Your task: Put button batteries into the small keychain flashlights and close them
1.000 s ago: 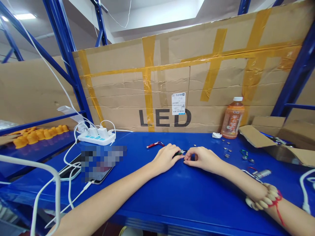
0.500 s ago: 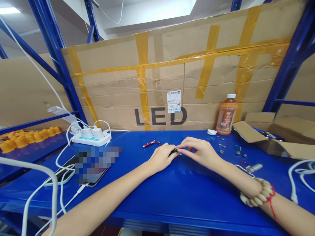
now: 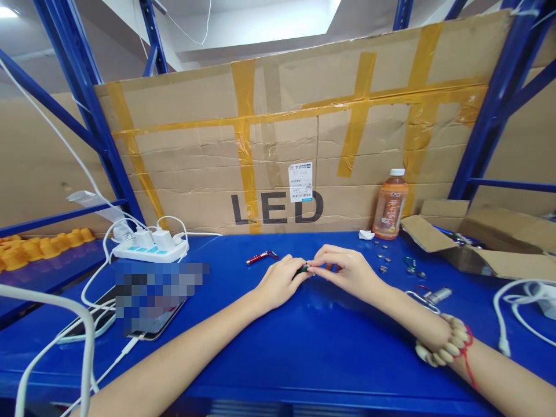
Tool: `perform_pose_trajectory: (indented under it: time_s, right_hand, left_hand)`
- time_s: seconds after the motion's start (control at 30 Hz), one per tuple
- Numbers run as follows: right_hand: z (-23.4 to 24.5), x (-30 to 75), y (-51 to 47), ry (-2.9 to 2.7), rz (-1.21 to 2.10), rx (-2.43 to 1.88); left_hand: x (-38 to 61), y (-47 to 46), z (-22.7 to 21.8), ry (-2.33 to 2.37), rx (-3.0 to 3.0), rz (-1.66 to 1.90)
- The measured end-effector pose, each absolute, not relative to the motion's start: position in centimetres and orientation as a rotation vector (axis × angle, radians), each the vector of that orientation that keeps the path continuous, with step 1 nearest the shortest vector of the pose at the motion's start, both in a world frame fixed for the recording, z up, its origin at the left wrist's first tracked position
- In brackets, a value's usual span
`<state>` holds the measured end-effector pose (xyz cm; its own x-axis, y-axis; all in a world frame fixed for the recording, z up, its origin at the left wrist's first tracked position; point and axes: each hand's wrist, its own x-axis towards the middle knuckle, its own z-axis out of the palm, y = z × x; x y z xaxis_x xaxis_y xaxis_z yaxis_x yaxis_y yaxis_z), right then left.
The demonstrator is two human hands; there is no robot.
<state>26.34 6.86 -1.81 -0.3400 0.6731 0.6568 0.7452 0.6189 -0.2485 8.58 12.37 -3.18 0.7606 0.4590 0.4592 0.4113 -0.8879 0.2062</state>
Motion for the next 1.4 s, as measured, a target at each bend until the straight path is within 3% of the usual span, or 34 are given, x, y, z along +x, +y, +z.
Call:
perform_pose_trajectory:
  time_s: [0.4, 0.6, 0.8, 1.1, 1.4]
  right_hand:
    - [-1.2, 26.1, 6.6, -1.970, -0.081, -1.338]
    - [-1.2, 29.4, 7.8, -1.784, -0.350, -1.958]
    - [-2.0, 33.2, 8.6, -1.675, -0.287, -2.458]
    - [-2.1, 35.3, 8.8, -1.552, -0.206, -2.457]
    - [-2.4, 34.0, 9.5, -1.747, 0.079, -2.044]
  left_hand:
    - [8.7, 12.2, -3.0, 0.719, 2.880, 0.766]
    - [8.7, 12.2, -2.9, 0.712, 2.825, 0.792]
    - [8.7, 12.1, -2.9, 0.690, 2.810, 0.828]
    - [8.5, 12.1, -2.9, 0.693, 2.818, 0.830]
    - [8.5, 12.0, -2.7, 0.685, 2.803, 0.844]
